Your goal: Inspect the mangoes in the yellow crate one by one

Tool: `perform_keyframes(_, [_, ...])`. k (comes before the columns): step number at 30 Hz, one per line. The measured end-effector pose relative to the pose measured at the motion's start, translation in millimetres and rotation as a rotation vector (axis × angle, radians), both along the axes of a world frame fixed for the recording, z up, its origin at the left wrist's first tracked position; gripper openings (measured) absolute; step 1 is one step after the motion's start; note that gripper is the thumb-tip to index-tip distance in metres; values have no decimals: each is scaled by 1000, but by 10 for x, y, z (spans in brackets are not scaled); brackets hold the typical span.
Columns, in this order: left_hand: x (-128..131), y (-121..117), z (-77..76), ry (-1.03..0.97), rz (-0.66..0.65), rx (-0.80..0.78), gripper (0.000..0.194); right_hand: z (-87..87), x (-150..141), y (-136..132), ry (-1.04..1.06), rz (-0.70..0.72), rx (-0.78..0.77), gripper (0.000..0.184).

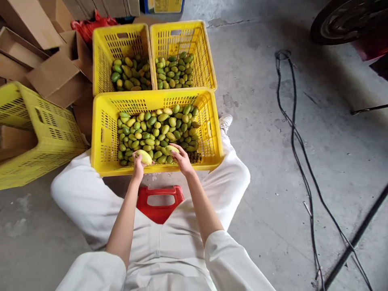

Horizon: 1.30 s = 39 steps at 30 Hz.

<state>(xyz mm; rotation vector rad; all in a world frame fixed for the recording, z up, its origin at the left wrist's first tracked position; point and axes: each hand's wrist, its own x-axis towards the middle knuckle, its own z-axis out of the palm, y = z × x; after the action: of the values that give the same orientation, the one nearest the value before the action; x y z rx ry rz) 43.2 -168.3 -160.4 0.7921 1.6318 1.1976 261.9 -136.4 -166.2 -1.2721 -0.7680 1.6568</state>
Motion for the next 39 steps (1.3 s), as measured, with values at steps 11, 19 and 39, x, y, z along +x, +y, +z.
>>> perform_keyframes(11, [-105, 3, 10, -312, -57, -13, 67, -10, 74, 40, 184, -51, -136, 71])
perform_keyframes(19, [-82, 30, 108, -276, -81, 12, 51, -4, 5, 53, 87, 8, -102, 56])
perform_keyframes(39, [-183, 58, 102, -423, -37, -69, 42, -164, -65, 39, 55, -93, -64, 60])
